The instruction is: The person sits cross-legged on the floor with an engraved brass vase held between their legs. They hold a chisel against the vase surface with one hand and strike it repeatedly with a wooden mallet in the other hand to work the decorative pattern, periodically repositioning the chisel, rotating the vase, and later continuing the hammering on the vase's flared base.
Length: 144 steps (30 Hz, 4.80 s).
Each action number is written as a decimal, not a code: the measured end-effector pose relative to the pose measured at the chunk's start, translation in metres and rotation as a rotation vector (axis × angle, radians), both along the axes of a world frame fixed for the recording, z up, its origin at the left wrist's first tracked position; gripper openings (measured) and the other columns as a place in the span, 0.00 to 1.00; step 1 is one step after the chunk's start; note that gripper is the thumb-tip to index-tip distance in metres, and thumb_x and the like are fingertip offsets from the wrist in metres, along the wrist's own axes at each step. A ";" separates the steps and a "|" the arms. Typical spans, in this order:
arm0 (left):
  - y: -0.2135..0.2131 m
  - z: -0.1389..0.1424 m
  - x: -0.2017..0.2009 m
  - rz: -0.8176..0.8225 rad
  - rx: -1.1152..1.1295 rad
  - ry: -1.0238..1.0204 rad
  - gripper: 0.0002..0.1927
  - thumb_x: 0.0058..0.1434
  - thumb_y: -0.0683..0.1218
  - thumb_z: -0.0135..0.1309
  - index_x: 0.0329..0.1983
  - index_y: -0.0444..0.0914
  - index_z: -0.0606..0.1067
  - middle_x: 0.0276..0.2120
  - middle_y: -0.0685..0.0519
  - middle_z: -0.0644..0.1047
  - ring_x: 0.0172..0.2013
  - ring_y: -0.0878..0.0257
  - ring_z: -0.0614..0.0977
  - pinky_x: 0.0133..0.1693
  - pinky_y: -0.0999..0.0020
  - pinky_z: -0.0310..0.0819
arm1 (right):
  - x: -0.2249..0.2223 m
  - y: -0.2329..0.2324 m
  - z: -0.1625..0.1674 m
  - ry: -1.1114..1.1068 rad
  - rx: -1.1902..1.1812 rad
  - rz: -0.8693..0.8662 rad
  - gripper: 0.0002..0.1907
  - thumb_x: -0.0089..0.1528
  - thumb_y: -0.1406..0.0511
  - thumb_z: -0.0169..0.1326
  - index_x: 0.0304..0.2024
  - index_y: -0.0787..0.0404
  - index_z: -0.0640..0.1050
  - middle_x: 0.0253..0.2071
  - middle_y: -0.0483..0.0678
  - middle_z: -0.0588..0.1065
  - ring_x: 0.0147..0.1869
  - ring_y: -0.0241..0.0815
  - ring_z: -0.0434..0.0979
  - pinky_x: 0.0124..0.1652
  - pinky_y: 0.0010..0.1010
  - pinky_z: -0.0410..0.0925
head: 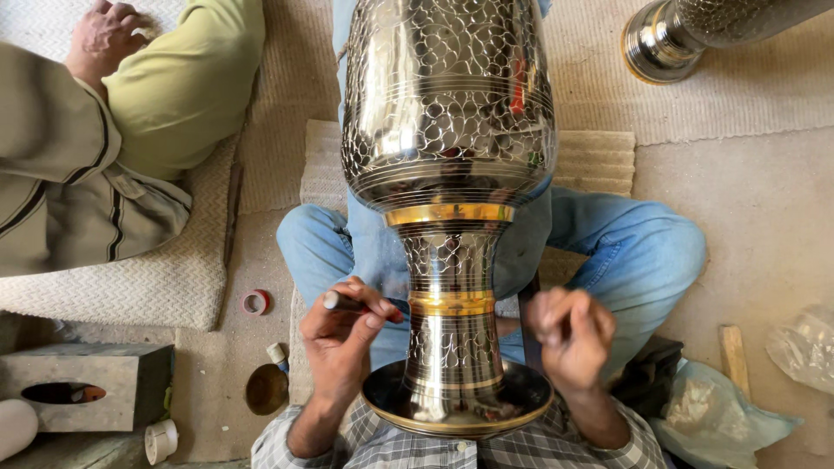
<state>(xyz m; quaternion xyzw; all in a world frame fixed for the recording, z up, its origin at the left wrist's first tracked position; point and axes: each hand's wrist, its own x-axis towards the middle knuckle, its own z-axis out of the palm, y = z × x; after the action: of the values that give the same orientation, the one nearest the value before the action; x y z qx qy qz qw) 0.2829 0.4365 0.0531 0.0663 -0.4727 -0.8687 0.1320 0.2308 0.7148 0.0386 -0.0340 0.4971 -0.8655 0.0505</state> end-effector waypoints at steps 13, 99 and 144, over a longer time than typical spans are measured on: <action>-0.046 0.102 -0.099 -0.167 -0.775 0.288 0.13 0.68 0.33 0.59 0.53 0.34 0.74 0.45 0.44 0.82 0.44 0.59 0.87 0.46 0.67 0.86 | 0.025 0.008 -0.053 0.168 1.495 0.076 0.44 0.54 0.65 0.63 0.71 0.58 0.60 0.59 0.67 0.65 0.53 0.59 0.71 0.43 0.44 0.71; 0.055 0.144 -0.202 -0.369 -1.579 0.778 0.31 0.68 0.41 0.59 0.72 0.49 0.63 0.43 0.60 0.81 0.38 0.56 0.83 0.34 0.61 0.77 | -0.069 0.109 0.087 0.586 1.397 -0.212 0.44 0.63 0.79 0.64 0.75 0.65 0.57 0.46 0.61 0.75 0.45 0.50 0.79 0.46 0.34 0.73; 0.091 0.171 -0.246 -1.288 -1.637 0.832 0.14 0.57 0.46 0.59 0.47 0.50 0.81 0.29 0.65 0.83 0.30 0.70 0.84 0.28 0.68 0.78 | -0.031 0.005 -0.014 0.497 1.057 -0.708 0.58 0.52 0.82 0.56 0.75 0.54 0.39 0.56 0.71 0.59 0.52 0.63 0.68 0.51 0.50 0.70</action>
<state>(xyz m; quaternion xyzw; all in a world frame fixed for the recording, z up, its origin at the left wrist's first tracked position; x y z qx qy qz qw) 0.0374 0.5276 0.2239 -0.5926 -0.7667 -0.1569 -0.1906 0.1993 0.7194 0.0249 -0.0378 0.8311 -0.4374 -0.3413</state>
